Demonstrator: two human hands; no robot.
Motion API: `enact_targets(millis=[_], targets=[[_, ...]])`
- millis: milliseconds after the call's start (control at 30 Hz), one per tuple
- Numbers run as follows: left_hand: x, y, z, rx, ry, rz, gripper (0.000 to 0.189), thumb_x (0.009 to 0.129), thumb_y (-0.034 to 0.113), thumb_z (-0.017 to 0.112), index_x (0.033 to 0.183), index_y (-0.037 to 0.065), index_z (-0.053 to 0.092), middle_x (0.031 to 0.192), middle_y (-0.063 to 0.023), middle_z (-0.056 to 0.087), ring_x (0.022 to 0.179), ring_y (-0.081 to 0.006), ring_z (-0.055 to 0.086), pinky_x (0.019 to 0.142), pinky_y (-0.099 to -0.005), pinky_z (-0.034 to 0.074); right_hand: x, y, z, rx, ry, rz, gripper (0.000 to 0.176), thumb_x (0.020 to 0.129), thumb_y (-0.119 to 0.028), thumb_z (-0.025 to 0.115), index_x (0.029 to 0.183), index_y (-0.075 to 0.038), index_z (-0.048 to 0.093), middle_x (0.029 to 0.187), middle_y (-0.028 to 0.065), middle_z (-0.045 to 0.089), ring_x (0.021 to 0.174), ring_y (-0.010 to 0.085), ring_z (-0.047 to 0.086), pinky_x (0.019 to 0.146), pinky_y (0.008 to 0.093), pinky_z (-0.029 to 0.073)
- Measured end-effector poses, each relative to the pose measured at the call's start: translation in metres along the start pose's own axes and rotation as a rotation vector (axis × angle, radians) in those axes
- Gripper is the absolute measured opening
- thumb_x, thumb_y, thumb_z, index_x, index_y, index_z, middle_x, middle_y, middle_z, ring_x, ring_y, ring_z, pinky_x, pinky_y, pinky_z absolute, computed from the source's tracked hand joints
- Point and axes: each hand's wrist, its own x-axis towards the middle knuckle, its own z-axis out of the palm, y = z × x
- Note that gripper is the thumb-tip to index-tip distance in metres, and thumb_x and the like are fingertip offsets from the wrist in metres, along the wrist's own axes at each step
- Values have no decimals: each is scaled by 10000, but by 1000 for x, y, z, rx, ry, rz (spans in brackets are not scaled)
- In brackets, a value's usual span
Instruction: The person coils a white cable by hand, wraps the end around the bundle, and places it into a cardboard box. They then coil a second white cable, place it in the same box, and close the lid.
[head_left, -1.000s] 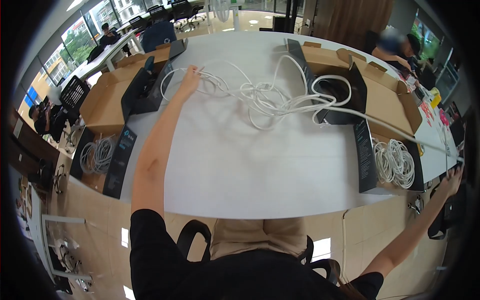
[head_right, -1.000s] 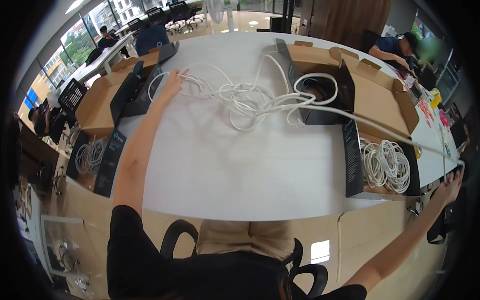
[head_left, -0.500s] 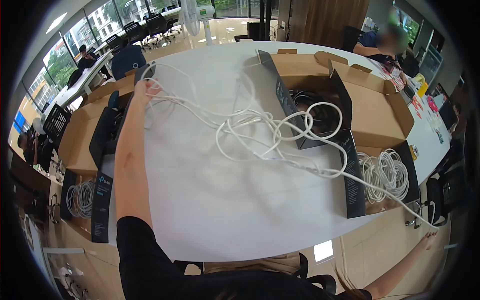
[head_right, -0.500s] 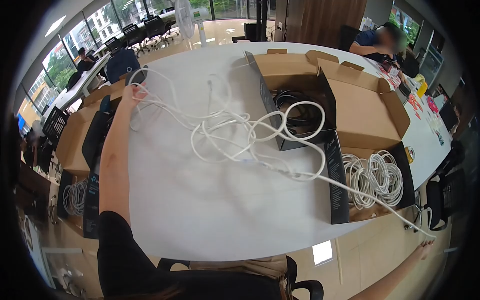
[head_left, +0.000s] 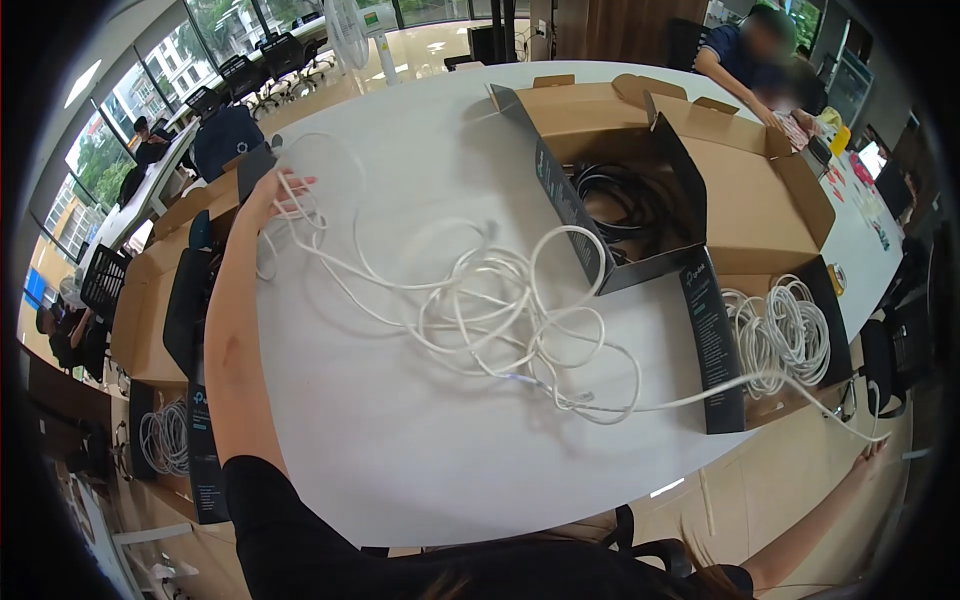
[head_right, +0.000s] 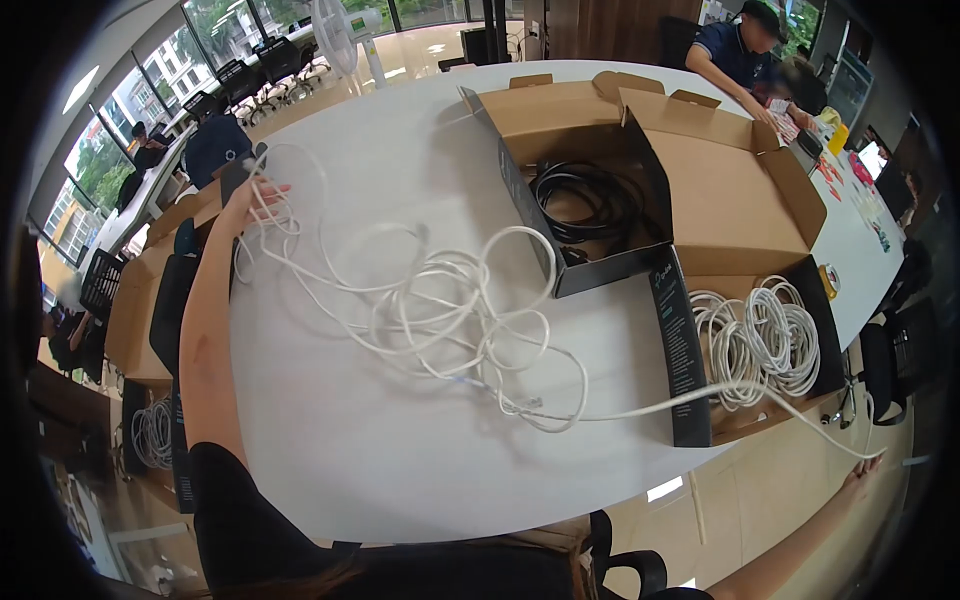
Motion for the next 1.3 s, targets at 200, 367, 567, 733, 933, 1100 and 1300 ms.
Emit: enact_targets(millis=[200, 367, 567, 733, 933, 1100, 1300], targets=[[-72, 31, 26, 516, -136, 126, 579, 781, 199, 615, 1282, 94, 343, 1044, -124, 619, 959, -227, 591, 780, -386, 484, -120, -57, 133, -98, -197, -3, 374, 951, -129, 390, 1316, -50, 381, 1209, 54, 519, 481, -23, 300, 390, 110, 271], [-163, 49, 0, 1390, 163, 432, 713, 725, 84, 618, 1354, 141, 287, 1198, -124, 505, 1117, -287, 477, 926, -489, 368, -210, -94, 203, -122, -202, -50, 388, 954, -121, 378, 1333, -45, 353, 1268, 60, 468, 485, -34, 293, 404, 102, 276], [-306, 83, 76, 1288, 218, 1043, 500, 715, -137, 436, 1160, 74, 523, 1223, -114, 501, 1142, -282, 465, 954, -399, 348, -252, -100, 225, -8, -342, -104, 375, 944, -158, 425, 1298, -38, 397, 1166, 33, 504, 475, -32, 298, 398, 92, 263], [-297, 34, 145, 974, -112, 969, 311, 804, 107, 543, 1108, 38, 527, 1019, -117, 599, 955, -292, 567, 824, -357, 438, -345, -97, 292, 81, -246, -230, 354, 916, -196, 495, 1236, -49, 462, 979, 29, 555, 480, -8, 308, 389, 119, 225], [-257, -14, 200, 943, -235, 718, 228, 864, 180, 502, 1052, 51, 506, 817, -139, 595, 784, -324, 573, 686, -397, 431, -456, -47, 341, 62, -855, -478, 286, 902, -173, 375, 1102, -14, 506, 1024, 99, 556, 672, 108, 537, 508, 184, 428], [-262, 9, 192, 812, -369, 783, 239, 894, 191, 438, 1020, 9, 529, 724, -136, 573, 671, -289, 556, 628, -370, 418, -546, -35, 378, -288, -1471, -707, 408, 774, -198, 646, 1134, -48, 524, 1130, 127, 539, 1029, 316, 499, 908, 388, 374], [-297, 22, 196, 806, -330, 755, 286, 897, 184, 420, 1118, 38, 530, 628, -105, 558, 607, -257, 554, 593, -351, 424, -598, 5, 400, -512, -1571, -720, 273, 820, -307, 593, 869, -39, 606, 779, 96, 576, 714, 281, 575, 659, 392, 443]])
